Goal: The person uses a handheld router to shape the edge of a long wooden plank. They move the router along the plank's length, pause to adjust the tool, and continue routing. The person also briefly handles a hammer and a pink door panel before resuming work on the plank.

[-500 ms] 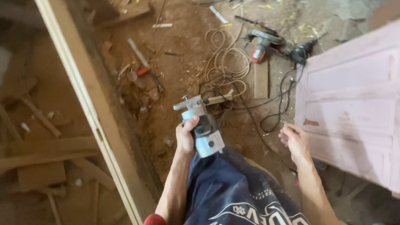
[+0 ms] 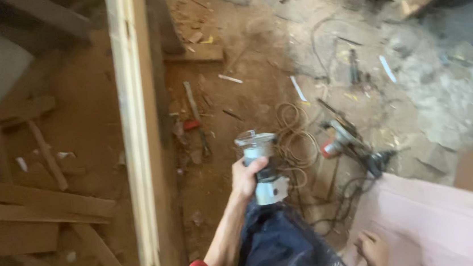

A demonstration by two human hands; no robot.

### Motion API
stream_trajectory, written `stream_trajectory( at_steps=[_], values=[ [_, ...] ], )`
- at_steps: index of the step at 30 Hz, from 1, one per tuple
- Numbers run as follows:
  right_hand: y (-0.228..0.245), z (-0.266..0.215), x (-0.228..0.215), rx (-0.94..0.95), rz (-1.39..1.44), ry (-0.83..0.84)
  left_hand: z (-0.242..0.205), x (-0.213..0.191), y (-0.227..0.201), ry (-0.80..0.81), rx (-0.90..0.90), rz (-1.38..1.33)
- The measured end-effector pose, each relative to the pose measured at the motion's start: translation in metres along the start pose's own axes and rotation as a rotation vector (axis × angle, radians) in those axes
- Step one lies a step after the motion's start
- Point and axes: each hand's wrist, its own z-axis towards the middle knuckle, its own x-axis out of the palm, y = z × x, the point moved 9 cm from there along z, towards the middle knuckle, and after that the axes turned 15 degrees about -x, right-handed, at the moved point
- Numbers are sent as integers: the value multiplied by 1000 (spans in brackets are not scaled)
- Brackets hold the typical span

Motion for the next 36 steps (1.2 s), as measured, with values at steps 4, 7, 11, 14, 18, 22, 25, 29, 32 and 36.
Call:
stream_trajectory(
  at_steps=[4,7,11,14,18,22,25,29,32,36],
  values=[
    [51,63,25,5,-230,134,49,12,-96,0,-6,96],
    [110,101,54,-391,-935,577,74,12,-164,-55,5,177],
    [167,150,68,-419,-1382,589,94,12,-226,-85,48,106],
    [233,197,66,-248,-900,287,111,15,-247,-115,40,5],
    [342,262,104,-444,-666,269,146,26,-258,-174,-6,-86],
    [412,380,154,-369,-327,387,213,44,-270,-227,-27,-163],
    [463,505,193,-332,-211,352,279,62,-291,-328,-80,-139],
    [534,664,285,-294,-57,395,371,111,-334,-432,-123,-116],
    [581,752,350,-329,-74,486,438,164,-354,-501,-190,-78],
    [632,862,421,-477,-139,556,543,219,-380,-503,-253,-6]
  ],
)
